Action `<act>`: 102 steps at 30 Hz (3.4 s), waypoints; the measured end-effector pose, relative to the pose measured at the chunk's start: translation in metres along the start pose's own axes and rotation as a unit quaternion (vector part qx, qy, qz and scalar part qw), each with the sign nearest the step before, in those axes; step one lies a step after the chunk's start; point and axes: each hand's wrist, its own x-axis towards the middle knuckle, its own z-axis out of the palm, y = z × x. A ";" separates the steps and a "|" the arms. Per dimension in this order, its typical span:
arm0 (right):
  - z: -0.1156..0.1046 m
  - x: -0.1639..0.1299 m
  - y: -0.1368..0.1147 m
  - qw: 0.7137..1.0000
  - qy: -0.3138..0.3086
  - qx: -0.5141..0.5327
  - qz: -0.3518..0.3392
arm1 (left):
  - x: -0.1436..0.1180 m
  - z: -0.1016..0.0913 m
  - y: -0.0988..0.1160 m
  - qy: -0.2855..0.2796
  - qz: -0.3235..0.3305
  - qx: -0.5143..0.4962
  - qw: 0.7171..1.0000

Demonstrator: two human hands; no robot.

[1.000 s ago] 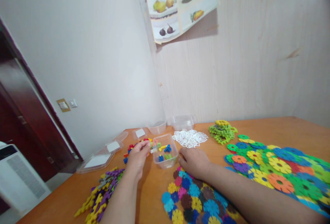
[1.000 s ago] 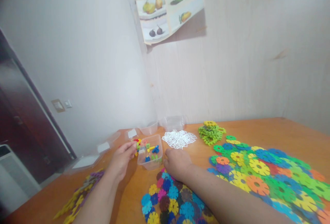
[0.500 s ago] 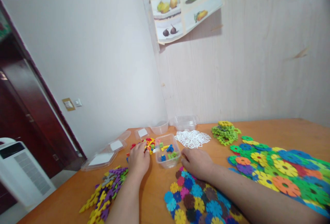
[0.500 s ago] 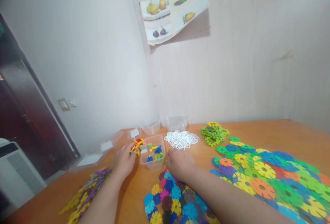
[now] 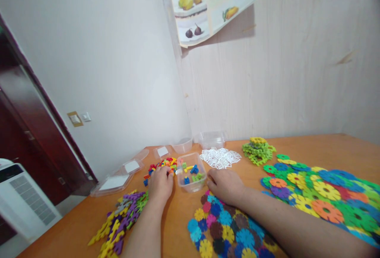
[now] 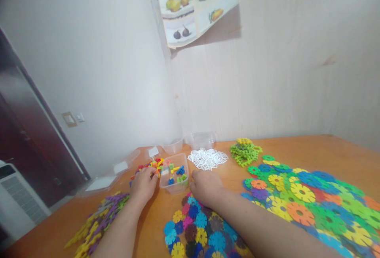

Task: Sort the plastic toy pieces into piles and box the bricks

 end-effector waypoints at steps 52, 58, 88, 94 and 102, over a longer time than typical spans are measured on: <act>0.002 -0.001 0.000 1.000 -0.003 -0.013 -0.007 | 0.001 -0.021 0.021 -0.009 -0.093 -0.495 0.864; 0.002 -0.002 0.001 1.000 -0.003 -0.009 -0.008 | 0.004 -0.007 -0.003 -0.003 -0.073 -0.239 0.968; 0.001 -0.002 0.000 1.000 -0.002 -0.013 -0.007 | 0.002 -0.021 0.014 0.036 -0.123 -0.487 0.864; 0.001 -0.001 0.000 1.000 -0.010 -0.007 -0.002 | 0.004 -0.007 -0.016 0.001 -0.122 -0.184 0.975; 0.000 -0.001 0.000 1.000 -0.007 -0.010 -0.009 | -0.003 -0.012 -0.005 -0.048 -0.065 0.008 0.997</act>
